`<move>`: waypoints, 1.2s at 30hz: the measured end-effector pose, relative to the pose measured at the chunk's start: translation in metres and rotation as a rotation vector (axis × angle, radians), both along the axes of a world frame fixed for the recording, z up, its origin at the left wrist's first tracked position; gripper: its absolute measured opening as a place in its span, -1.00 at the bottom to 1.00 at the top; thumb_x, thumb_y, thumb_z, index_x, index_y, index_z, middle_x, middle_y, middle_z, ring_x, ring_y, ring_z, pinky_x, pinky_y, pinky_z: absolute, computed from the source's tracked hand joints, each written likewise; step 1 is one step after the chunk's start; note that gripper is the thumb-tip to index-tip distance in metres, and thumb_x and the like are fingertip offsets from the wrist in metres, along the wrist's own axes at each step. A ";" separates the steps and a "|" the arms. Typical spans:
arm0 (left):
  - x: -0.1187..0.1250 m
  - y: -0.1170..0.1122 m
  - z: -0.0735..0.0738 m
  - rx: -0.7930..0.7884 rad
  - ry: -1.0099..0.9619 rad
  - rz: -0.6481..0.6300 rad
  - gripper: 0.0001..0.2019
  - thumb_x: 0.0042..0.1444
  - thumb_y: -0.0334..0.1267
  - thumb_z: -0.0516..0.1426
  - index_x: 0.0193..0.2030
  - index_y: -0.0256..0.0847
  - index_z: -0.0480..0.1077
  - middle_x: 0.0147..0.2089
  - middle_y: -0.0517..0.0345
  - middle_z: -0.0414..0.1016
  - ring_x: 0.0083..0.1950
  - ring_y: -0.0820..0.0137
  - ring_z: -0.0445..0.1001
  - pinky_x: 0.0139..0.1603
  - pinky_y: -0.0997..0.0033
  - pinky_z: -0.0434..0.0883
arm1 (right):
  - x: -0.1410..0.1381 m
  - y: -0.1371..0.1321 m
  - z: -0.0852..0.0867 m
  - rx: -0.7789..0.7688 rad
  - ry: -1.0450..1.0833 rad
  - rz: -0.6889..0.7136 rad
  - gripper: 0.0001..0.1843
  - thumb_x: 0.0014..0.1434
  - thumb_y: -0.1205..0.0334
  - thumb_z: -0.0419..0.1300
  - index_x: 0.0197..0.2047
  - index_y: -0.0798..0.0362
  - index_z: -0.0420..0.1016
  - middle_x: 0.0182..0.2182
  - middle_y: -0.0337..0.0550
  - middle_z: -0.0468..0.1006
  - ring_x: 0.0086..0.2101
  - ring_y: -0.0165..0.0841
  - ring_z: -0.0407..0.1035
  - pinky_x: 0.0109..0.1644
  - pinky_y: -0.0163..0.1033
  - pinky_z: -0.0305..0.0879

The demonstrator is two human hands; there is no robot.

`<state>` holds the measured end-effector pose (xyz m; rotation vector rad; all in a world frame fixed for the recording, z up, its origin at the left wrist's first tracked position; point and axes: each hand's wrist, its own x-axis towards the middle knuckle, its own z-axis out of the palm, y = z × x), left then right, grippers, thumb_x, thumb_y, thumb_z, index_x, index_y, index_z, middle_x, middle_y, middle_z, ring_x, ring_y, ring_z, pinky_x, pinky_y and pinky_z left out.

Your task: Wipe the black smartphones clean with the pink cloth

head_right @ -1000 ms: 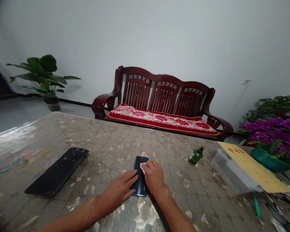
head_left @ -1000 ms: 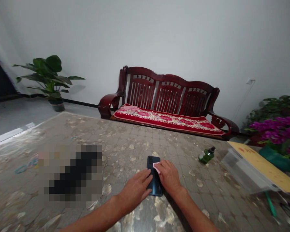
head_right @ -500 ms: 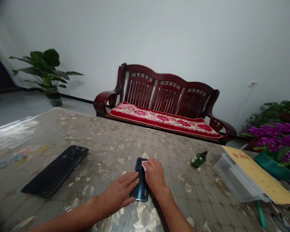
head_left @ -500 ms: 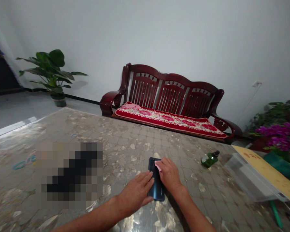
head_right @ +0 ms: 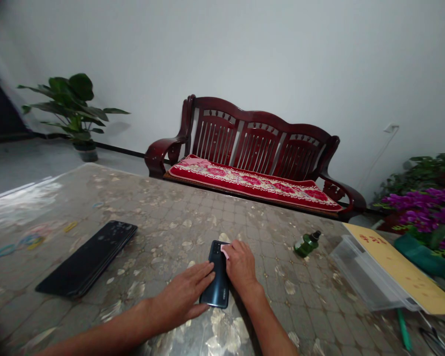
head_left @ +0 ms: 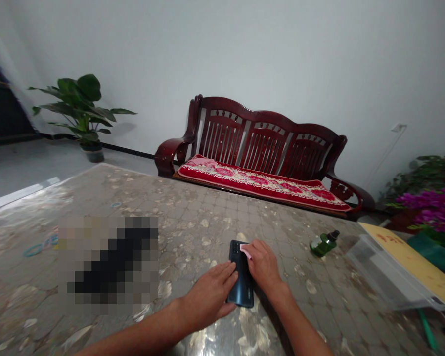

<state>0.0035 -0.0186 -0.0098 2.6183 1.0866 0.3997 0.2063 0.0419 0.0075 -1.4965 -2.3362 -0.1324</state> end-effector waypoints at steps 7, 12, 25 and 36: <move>-0.003 0.001 0.004 -0.011 0.008 0.000 -0.44 0.18 -0.14 0.21 0.28 -0.30 0.28 0.36 -0.29 0.28 0.38 -0.02 0.26 0.36 -0.05 0.26 | -0.018 0.013 0.007 -0.065 -0.024 -0.017 -0.62 0.21 0.53 0.10 -0.13 -0.09 0.63 -0.28 -0.15 0.54 -0.17 -0.28 0.39 -0.08 -0.26 0.23; -0.005 0.003 -0.001 0.012 -0.035 0.008 -0.42 0.15 -0.13 0.26 0.27 -0.26 0.30 0.35 -0.25 0.31 0.36 -0.01 0.30 0.36 -0.03 0.26 | -0.011 0.012 0.006 -0.049 -0.018 -0.047 -0.64 0.22 0.51 0.11 -0.15 -0.08 0.64 -0.29 -0.15 0.54 -0.19 -0.27 0.39 -0.10 -0.25 0.23; -0.005 0.006 -0.010 0.069 -0.045 0.028 -0.45 0.18 -0.03 0.24 0.26 -0.21 0.33 0.34 -0.20 0.33 0.32 0.00 0.35 0.34 -0.02 0.29 | -0.027 0.023 0.009 -0.050 -0.044 0.008 -0.66 0.24 0.49 0.11 -0.16 -0.10 0.64 -0.28 -0.15 0.54 -0.19 -0.28 0.40 -0.12 -0.26 0.24; -0.006 0.009 -0.010 0.054 -0.029 0.017 -0.44 0.17 -0.12 0.26 0.27 -0.23 0.32 0.35 -0.22 0.32 0.34 0.00 0.33 0.34 -0.04 0.29 | 0.003 0.003 0.002 -0.055 0.075 0.111 -0.60 0.18 0.54 0.11 -0.11 -0.08 0.63 -0.30 -0.17 0.53 -0.23 -0.33 0.40 -0.14 -0.31 0.26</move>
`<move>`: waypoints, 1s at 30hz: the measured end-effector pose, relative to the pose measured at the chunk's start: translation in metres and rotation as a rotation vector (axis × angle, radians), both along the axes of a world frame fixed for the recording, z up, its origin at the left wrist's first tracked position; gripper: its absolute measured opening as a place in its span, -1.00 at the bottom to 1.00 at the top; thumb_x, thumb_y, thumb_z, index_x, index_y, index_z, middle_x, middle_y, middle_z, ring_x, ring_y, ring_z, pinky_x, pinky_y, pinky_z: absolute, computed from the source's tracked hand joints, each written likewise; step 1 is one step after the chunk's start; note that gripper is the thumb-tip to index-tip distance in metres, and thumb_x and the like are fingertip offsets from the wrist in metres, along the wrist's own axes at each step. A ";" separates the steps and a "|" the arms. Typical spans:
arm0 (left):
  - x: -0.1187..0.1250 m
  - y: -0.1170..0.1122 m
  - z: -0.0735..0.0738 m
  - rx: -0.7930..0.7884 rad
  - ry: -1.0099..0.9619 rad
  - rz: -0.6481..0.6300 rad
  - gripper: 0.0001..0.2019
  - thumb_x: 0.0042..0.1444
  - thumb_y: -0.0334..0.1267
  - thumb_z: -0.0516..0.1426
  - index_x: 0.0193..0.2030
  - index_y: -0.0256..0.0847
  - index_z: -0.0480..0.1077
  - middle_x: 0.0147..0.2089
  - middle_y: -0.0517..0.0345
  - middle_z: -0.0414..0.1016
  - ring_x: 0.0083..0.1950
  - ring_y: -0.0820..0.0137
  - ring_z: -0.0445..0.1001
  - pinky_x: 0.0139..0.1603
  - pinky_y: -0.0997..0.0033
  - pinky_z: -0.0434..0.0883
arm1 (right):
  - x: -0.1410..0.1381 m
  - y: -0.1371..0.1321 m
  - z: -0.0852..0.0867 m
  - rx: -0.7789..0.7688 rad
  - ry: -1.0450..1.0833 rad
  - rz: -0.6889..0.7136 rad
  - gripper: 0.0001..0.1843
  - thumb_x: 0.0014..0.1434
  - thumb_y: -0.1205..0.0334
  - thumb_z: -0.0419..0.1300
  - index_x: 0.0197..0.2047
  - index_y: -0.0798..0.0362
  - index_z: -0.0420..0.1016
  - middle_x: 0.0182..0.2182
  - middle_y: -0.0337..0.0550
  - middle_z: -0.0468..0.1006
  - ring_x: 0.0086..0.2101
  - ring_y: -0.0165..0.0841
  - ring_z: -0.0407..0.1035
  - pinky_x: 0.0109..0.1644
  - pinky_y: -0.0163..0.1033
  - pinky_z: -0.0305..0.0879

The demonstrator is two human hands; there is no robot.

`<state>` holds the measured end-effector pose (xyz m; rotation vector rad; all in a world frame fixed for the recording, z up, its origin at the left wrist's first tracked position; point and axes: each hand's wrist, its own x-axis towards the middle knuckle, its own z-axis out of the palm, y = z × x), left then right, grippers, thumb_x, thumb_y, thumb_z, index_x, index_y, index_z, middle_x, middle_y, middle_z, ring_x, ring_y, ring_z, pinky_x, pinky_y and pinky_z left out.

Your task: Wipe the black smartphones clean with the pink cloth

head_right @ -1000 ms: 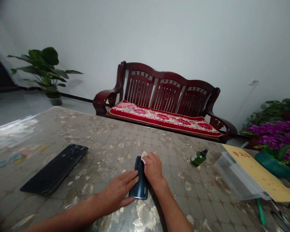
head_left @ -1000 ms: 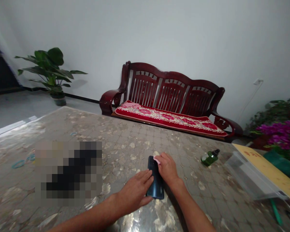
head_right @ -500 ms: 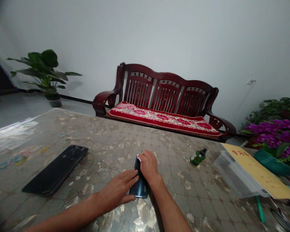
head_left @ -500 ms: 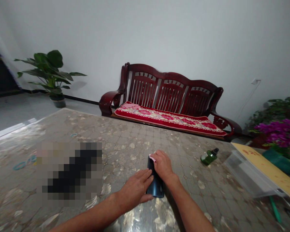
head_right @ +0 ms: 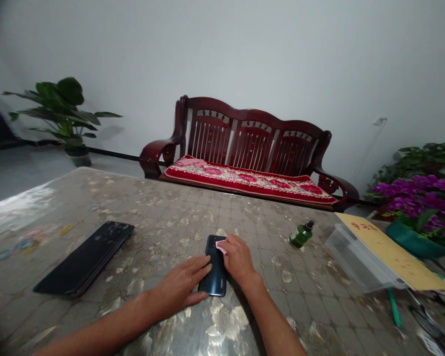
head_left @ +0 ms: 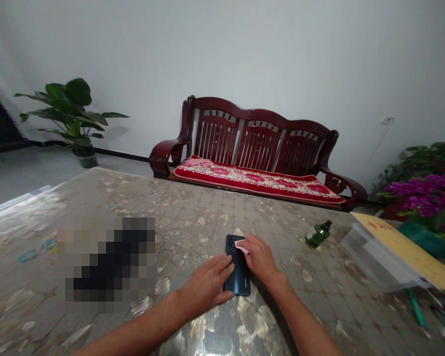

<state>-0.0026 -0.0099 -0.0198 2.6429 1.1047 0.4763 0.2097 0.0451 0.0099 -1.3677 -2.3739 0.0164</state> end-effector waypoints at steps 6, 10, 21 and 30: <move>-0.002 0.003 0.001 -0.005 -0.021 -0.002 -0.45 0.17 -0.12 0.24 0.27 -0.22 0.32 0.35 -0.21 0.32 0.36 0.03 0.31 0.34 -0.01 0.29 | 0.003 0.009 0.000 0.013 -0.012 -0.085 -0.63 0.17 0.52 0.12 -0.14 -0.07 0.65 -0.32 -0.16 0.53 -0.24 -0.31 0.41 -0.14 -0.30 0.27; -0.002 0.004 -0.001 0.021 -0.044 -0.004 -0.45 0.16 -0.15 0.25 0.27 -0.20 0.33 0.35 -0.19 0.33 0.35 0.03 0.32 0.34 0.00 0.30 | 0.002 -0.003 -0.004 0.008 0.050 0.050 -0.66 0.22 0.48 0.11 -0.11 -0.06 0.63 -0.31 -0.17 0.52 -0.24 -0.33 0.40 -0.14 -0.31 0.26; 0.000 0.003 0.001 0.019 -0.004 0.016 -0.45 0.16 -0.19 0.25 0.27 -0.24 0.31 0.36 -0.22 0.31 0.35 0.02 0.31 0.35 0.00 0.29 | -0.004 -0.014 -0.008 0.040 0.093 0.038 -0.68 0.22 0.49 0.11 -0.13 -0.03 0.62 -0.31 -0.15 0.49 -0.23 -0.31 0.38 -0.11 -0.27 0.26; 0.000 0.002 0.005 0.005 0.029 0.015 -0.42 0.13 -0.20 0.29 0.26 -0.32 0.31 0.34 -0.29 0.30 0.35 -0.03 0.31 0.33 -0.06 0.30 | -0.010 -0.011 -0.009 0.085 0.047 -0.019 -0.71 0.21 0.49 0.13 -0.16 -0.02 0.61 -0.31 -0.14 0.49 -0.23 -0.29 0.36 -0.13 -0.25 0.22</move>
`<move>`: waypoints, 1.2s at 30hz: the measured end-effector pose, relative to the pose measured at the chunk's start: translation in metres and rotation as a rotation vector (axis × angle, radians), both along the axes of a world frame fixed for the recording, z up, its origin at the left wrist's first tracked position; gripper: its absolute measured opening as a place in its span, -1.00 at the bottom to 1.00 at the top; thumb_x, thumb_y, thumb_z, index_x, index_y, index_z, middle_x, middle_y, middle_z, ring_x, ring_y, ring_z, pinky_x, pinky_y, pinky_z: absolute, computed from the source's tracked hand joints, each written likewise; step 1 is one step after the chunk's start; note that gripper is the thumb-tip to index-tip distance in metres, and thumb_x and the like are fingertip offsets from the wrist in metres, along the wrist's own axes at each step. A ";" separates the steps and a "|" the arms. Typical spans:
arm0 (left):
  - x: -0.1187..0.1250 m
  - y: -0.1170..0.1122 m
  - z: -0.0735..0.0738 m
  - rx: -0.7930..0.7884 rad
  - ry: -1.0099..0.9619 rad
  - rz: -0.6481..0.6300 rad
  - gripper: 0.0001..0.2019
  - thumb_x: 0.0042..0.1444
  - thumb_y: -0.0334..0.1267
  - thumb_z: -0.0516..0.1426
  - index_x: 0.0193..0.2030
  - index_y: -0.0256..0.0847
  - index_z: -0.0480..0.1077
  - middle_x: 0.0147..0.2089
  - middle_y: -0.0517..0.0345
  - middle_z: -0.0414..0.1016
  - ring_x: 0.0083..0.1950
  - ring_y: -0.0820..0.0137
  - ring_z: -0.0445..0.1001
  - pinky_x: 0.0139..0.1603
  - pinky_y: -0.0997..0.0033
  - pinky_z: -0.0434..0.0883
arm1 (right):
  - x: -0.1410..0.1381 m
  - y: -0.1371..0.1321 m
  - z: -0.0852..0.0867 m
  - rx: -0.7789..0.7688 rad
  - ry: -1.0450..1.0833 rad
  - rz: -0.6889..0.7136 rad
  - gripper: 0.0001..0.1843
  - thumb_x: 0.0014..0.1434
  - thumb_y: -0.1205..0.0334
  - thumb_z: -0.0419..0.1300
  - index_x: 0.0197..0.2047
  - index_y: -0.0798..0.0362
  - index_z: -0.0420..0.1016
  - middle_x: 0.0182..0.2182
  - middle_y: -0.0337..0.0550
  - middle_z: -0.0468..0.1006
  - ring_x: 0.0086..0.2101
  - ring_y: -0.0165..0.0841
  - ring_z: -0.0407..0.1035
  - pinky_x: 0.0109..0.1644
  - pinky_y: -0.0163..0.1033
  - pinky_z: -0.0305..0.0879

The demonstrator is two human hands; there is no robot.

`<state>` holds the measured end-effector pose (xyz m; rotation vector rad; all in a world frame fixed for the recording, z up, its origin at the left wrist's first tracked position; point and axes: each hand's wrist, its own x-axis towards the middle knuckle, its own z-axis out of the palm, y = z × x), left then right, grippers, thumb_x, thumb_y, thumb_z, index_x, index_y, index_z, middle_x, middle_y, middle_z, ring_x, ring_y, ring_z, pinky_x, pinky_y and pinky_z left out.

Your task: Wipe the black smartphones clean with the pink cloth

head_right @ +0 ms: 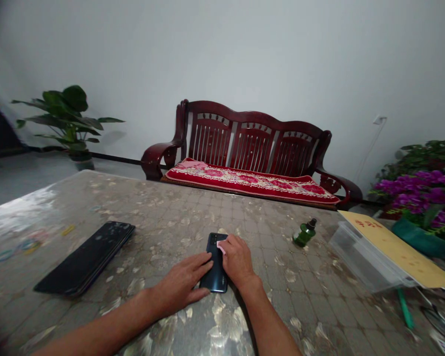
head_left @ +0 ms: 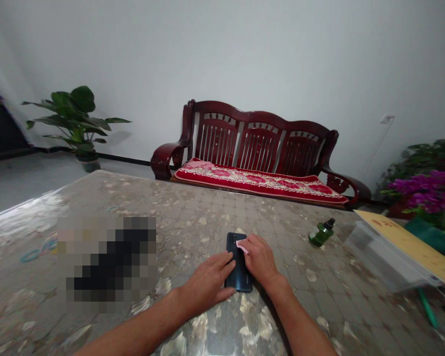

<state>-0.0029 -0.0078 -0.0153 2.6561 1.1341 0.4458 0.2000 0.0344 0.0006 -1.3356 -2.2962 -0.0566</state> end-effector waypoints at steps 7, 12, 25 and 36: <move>0.001 -0.001 0.005 0.028 -0.049 -0.002 -0.42 0.07 -0.21 0.32 0.22 -0.30 0.34 0.25 -0.20 0.39 0.25 0.03 0.38 0.28 0.02 0.38 | -0.001 -0.004 0.002 -0.036 0.013 0.117 -0.70 0.22 0.48 0.15 -0.11 -0.05 0.59 -0.28 -0.16 0.49 -0.21 -0.31 0.36 -0.11 -0.26 0.21; 0.003 -0.001 0.003 0.045 -0.062 0.007 -0.48 0.08 -0.24 0.32 0.18 -0.31 0.37 0.16 -0.18 0.44 0.17 0.05 0.43 0.22 0.04 0.42 | 0.005 0.001 0.000 0.000 0.013 0.007 -0.71 0.23 0.49 0.11 -0.16 -0.01 0.60 -0.31 -0.13 0.49 -0.24 -0.29 0.35 -0.14 -0.25 0.21; 0.002 -0.001 0.006 0.074 -0.085 0.014 -0.52 0.06 -0.25 0.33 0.13 -0.33 0.41 0.15 -0.18 0.48 0.15 0.05 0.45 0.21 0.05 0.43 | 0.005 -0.001 0.000 -0.003 0.003 0.020 -0.70 0.24 0.49 0.12 -0.14 -0.03 0.60 -0.30 -0.14 0.50 -0.22 -0.28 0.36 -0.12 -0.24 0.23; 0.002 0.000 0.002 0.120 -0.064 0.022 -0.54 0.08 -0.23 0.32 0.12 -0.31 0.42 0.16 -0.18 0.49 0.16 0.06 0.47 0.22 0.07 0.43 | 0.013 -0.004 0.000 -0.011 0.052 0.064 -0.71 0.23 0.48 0.12 -0.13 -0.02 0.60 -0.31 -0.14 0.48 -0.24 -0.30 0.36 -0.14 -0.25 0.24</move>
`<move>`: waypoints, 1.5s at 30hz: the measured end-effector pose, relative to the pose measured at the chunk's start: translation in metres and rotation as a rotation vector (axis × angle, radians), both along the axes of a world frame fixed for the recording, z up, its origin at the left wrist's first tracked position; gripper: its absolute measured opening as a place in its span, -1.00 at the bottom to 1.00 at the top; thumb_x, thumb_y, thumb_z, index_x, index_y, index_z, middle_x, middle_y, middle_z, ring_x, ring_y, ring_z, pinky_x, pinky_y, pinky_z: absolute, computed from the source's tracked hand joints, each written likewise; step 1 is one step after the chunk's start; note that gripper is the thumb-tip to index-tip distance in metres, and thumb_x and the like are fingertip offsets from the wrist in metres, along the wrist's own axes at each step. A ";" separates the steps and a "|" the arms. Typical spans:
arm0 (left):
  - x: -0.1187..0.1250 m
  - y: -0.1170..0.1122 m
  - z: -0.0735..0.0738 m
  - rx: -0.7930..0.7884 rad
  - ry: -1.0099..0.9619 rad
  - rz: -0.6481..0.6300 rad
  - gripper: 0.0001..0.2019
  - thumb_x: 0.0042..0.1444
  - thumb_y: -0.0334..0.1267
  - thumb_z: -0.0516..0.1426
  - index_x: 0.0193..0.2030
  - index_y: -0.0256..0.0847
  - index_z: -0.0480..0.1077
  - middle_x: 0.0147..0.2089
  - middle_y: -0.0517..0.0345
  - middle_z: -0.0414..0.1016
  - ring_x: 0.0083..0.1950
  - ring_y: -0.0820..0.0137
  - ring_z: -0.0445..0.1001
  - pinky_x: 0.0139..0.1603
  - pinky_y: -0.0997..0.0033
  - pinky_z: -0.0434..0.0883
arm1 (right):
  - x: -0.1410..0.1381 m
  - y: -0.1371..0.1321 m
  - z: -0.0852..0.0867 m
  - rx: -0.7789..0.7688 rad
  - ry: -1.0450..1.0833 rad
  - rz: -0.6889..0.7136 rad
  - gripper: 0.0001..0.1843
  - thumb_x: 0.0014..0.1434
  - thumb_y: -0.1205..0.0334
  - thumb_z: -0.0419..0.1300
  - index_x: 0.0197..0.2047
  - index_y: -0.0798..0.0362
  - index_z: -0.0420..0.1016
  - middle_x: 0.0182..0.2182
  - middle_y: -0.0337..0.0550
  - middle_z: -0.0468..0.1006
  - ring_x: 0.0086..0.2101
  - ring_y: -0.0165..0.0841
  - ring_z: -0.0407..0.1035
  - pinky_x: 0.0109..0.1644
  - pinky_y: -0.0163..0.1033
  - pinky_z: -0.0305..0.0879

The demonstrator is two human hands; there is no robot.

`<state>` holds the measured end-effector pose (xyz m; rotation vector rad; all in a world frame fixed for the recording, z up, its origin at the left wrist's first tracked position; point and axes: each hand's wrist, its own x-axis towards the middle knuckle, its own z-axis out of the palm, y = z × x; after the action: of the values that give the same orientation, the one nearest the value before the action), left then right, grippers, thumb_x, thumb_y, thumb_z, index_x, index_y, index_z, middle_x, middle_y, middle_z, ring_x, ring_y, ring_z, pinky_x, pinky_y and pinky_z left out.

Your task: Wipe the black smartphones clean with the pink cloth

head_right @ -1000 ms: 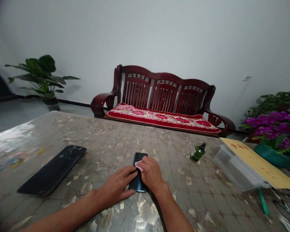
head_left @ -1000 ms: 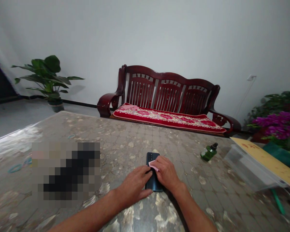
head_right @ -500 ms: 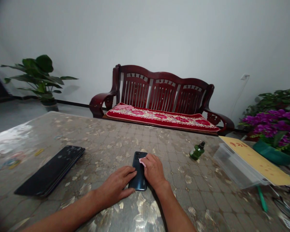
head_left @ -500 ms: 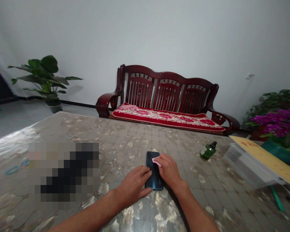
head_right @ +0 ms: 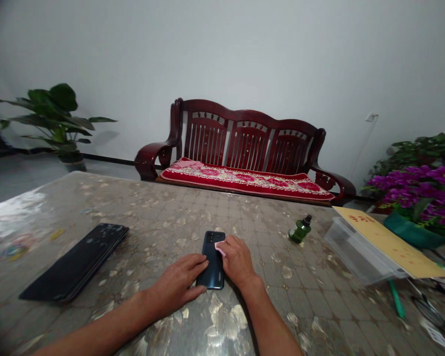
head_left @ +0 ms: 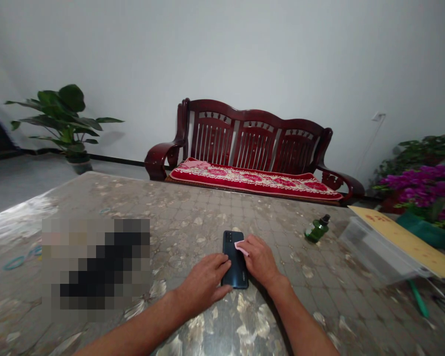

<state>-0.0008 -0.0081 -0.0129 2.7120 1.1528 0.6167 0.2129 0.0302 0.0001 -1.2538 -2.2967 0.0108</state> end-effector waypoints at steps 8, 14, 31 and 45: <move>-0.001 -0.001 0.000 0.005 -0.013 0.005 -0.60 0.17 -0.20 0.25 0.13 -0.23 0.40 0.16 -0.12 0.49 0.15 0.11 0.47 0.21 0.10 0.43 | -0.003 -0.004 0.001 0.003 -0.032 0.040 -0.72 0.22 0.47 0.14 -0.13 -0.03 0.59 -0.29 -0.15 0.50 -0.22 -0.29 0.36 -0.12 -0.24 0.23; -0.003 0.001 0.000 0.007 -0.022 -0.008 -0.63 0.18 -0.18 0.25 0.11 -0.22 0.43 0.16 -0.12 0.50 0.18 0.08 0.46 0.24 0.06 0.41 | -0.010 0.004 0.000 -0.011 -0.059 0.007 -0.69 0.20 0.49 0.13 -0.12 -0.04 0.59 -0.29 -0.15 0.50 -0.21 -0.29 0.36 -0.09 -0.24 0.23; 0.010 0.018 0.019 -0.084 0.124 0.022 -0.74 0.19 -0.27 0.24 0.00 -0.28 0.45 0.12 -0.14 0.51 0.13 0.10 0.49 0.18 0.12 0.43 | -0.010 0.020 -0.002 -0.029 -0.025 -0.078 -0.68 0.26 0.47 0.14 -0.09 -0.06 0.63 -0.27 -0.14 0.52 -0.19 -0.30 0.38 -0.11 -0.28 0.26; 0.010 0.054 0.006 -0.015 -0.021 -0.014 -0.71 0.17 -0.21 0.23 0.02 -0.21 0.46 0.09 -0.05 0.51 0.10 0.14 0.47 0.18 0.15 0.41 | -0.010 0.057 0.010 -0.083 -0.108 -0.089 -0.68 0.26 0.44 0.13 -0.12 -0.10 0.65 -0.28 -0.16 0.53 -0.20 -0.33 0.41 -0.14 -0.31 0.26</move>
<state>0.0093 0.0464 -0.0065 2.6923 1.1282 0.6300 0.2029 0.0871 0.0098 -1.4294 -2.3510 0.0074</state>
